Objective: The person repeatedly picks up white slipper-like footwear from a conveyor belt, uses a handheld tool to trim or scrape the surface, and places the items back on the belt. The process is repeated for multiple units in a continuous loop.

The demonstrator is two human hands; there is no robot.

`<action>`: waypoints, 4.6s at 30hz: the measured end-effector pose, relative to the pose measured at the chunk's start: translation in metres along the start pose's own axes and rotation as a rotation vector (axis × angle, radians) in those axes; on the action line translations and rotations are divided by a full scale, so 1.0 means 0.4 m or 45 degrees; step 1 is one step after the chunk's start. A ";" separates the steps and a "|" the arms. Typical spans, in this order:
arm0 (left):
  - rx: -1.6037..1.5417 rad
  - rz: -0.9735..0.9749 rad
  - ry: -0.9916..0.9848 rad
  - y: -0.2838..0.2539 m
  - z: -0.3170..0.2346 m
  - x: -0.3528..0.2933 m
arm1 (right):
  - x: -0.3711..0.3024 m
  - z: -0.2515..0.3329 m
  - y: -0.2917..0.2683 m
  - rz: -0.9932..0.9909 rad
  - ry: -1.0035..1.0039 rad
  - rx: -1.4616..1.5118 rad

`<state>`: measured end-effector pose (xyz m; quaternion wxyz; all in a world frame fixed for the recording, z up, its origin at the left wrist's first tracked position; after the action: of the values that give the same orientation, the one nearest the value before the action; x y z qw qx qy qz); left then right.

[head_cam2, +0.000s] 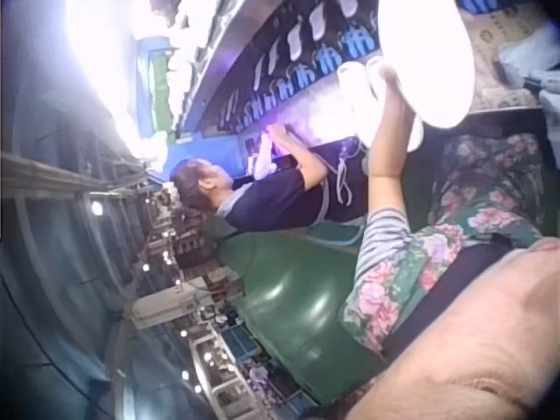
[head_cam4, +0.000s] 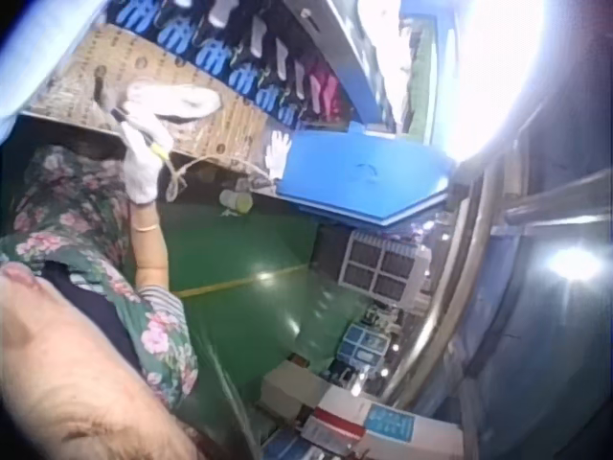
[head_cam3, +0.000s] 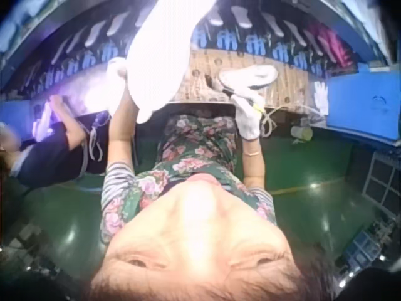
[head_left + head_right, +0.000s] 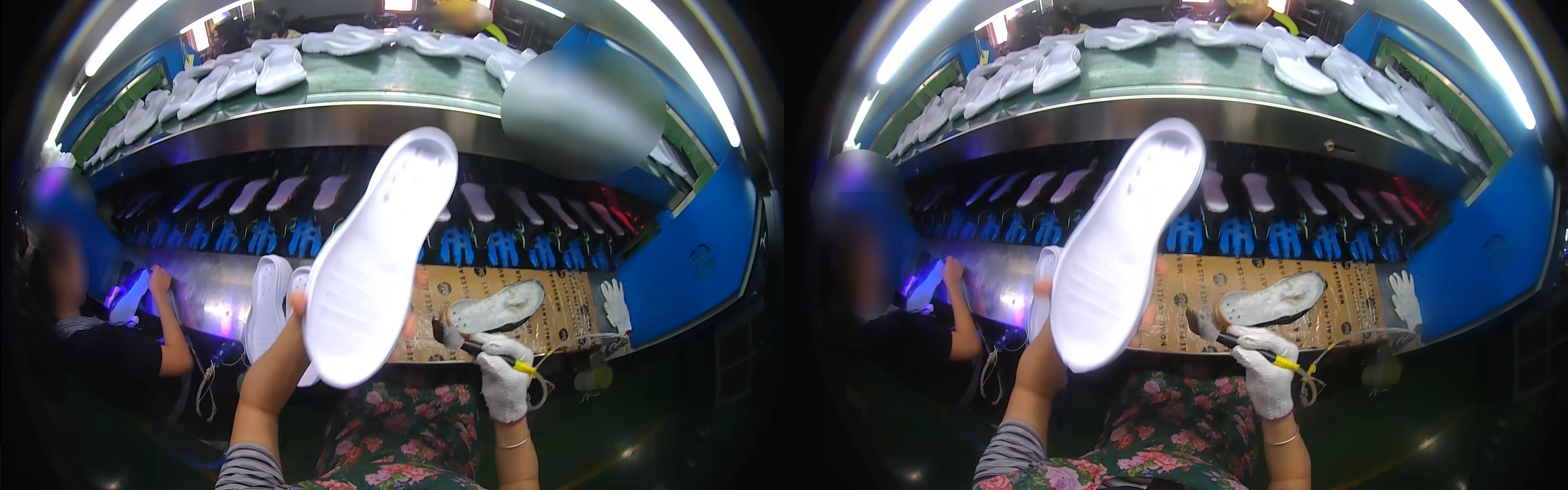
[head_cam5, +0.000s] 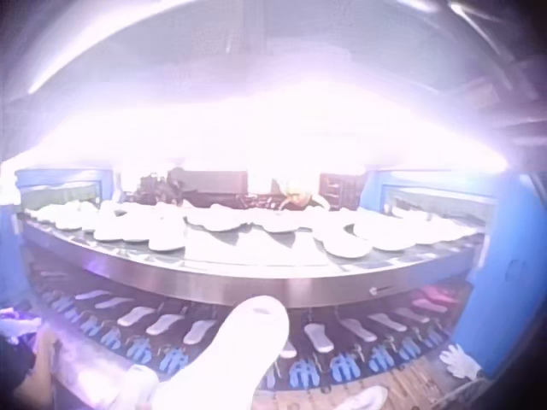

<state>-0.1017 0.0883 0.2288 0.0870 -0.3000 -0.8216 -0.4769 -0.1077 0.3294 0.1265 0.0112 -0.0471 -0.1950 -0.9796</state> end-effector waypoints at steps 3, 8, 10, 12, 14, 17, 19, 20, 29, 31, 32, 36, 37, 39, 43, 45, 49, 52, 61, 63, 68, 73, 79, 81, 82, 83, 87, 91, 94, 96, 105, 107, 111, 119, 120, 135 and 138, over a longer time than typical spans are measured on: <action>-0.254 0.059 0.062 0.001 -0.087 0.283 | -0.016 -0.086 -0.021 -0.061 0.220 0.053; -0.136 -0.580 -0.025 -0.051 -0.039 0.486 | -0.032 -0.164 -0.003 0.003 0.215 -0.115; 0.462 -0.489 0.222 -0.006 -0.058 0.487 | -0.042 -0.183 -0.046 -0.050 0.279 -0.055; 1.406 -0.607 0.734 0.023 -0.193 0.493 | -0.060 -0.189 -0.080 -0.110 0.327 -0.074; 2.726 -0.941 1.468 0.061 -0.304 0.511 | -0.075 -0.239 -0.095 -0.120 0.406 -0.018; 2.631 -0.877 0.873 -0.133 -0.377 0.651 | -0.092 -0.231 -0.044 -0.016 0.404 -0.032; 2.795 -0.969 0.782 -0.149 -0.362 0.714 | -0.099 -0.231 -0.043 -0.019 0.430 -0.045; 2.867 -0.998 0.753 -0.160 -0.355 0.739 | -0.101 -0.235 -0.042 -0.013 0.422 -0.036; 3.232 -1.426 0.964 -0.150 -0.516 0.640 | -0.094 -0.272 -0.122 -0.096 0.424 -0.076; 3.798 -1.669 0.956 -0.221 -0.737 0.477 | -0.102 -0.299 -0.081 -0.055 0.504 -0.048; 3.907 -1.796 0.582 -0.249 -0.800 0.405 | -0.100 -0.303 -0.071 -0.029 0.449 -0.063; 4.024 -1.471 0.755 -0.132 -0.858 0.180 | -0.107 -0.307 0.003 0.014 0.523 0.011; 3.960 -1.378 0.922 -0.091 -0.838 0.124 | -0.101 -0.301 0.017 0.025 0.507 -0.012; 3.668 -1.316 0.945 0.000 -0.775 0.013 | -0.096 -0.298 0.031 0.019 0.481 -0.035; 2.065 -1.221 0.996 0.015 -0.733 -0.309 | -0.077 -0.268 0.068 -0.007 0.504 0.121; 2.131 -1.018 1.403 0.112 -0.687 -0.441 | -0.054 -0.258 0.074 -0.013 0.486 0.253; 1.585 -1.622 1.799 0.049 -0.590 -0.690 | -0.009 -0.180 0.115 0.005 0.435 0.469; 1.457 -1.858 1.323 -0.134 -0.466 -0.731 | -0.018 -0.099 0.182 0.053 0.389 0.460; 0.135 -1.415 -0.142 -0.495 0.351 -0.645 | -0.109 -0.087 0.395 0.691 -0.047 -0.393; -0.106 -1.313 -0.208 -0.367 0.406 -0.632 | -0.097 -0.095 0.375 0.669 -0.062 -0.409; -0.621 -0.851 -0.249 -0.225 0.516 -0.640 | -0.089 -0.107 0.366 0.709 -0.285 -0.575; -0.624 -0.970 0.032 -0.243 0.410 -0.532 | -0.097 -0.064 0.409 0.756 -0.620 -0.690; -0.205 -1.307 0.037 -0.249 0.389 -0.504 | -0.122 -0.050 0.448 0.746 -1.180 -0.858; 0.046 -1.389 -0.071 -0.257 0.390 -0.523 | -0.152 -0.055 0.465 0.857 -1.149 -0.834; 0.025 -1.392 -0.080 -0.268 0.400 -0.538 | -0.169 -0.059 0.472 0.912 -1.133 -0.821; -0.169 -1.229 -0.054 -0.276 0.404 -0.515 | -0.186 -0.065 0.473 0.952 -1.116 -0.773; 0.054 -1.455 0.062 -0.283 0.357 -0.567 | -0.144 -0.076 0.445 1.039 -0.631 -0.428; 0.089 -1.446 0.121 -0.279 0.328 -0.547 | -0.143 -0.085 0.437 0.893 -0.941 -0.584; -0.049 -1.254 0.077 -0.375 0.409 -0.648 | -0.233 -0.089 0.461 1.126 -0.993 -0.593; 0.110 -1.290 0.141 -0.315 0.301 -0.564 | -0.205 -0.099 0.442 1.052 -0.845 -0.405; -0.350 -1.047 0.272 -0.333 0.280 -0.537 | -0.227 -0.092 0.451 1.130 -0.808 -0.282; -0.343 -1.015 0.267 -0.327 0.270 -0.522 | -0.194 -0.089 0.440 1.087 -0.820 -0.256; -0.356 -0.918 0.221 -0.329 0.252 -0.501 | -0.250 -0.093 0.448 1.033 -1.050 -0.502; -0.173 -0.819 0.253 -0.324 0.181 -0.463 | -0.245 -0.110 0.434 1.005 -0.978 -0.425; -0.175 -0.877 0.285 -0.331 0.167 -0.455 | -0.277 -0.102 0.445 1.111 -0.995 -0.485; -0.081 -0.688 0.125 -0.341 0.100 -0.384 | -0.247 -0.125 0.424 1.063 -0.878 -0.336; -0.035 -0.733 0.004 -0.344 0.111 -0.375 | -0.291 -0.128 0.438 1.109 -1.009 -0.566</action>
<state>-0.0537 0.0136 0.0402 -0.0548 -0.0547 -0.8663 -0.4934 0.0106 0.1483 0.1348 0.3261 -0.4828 0.0610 -0.8105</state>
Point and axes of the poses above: each hand's wrist, its own x-axis towards the middle knuckle, its own y-axis out of the palm, z = x × y, the point moved 10 cm from there along x, towards the middle knuckle, and after that the axes turned 9 degrees about -z, right-handed, at the moved point
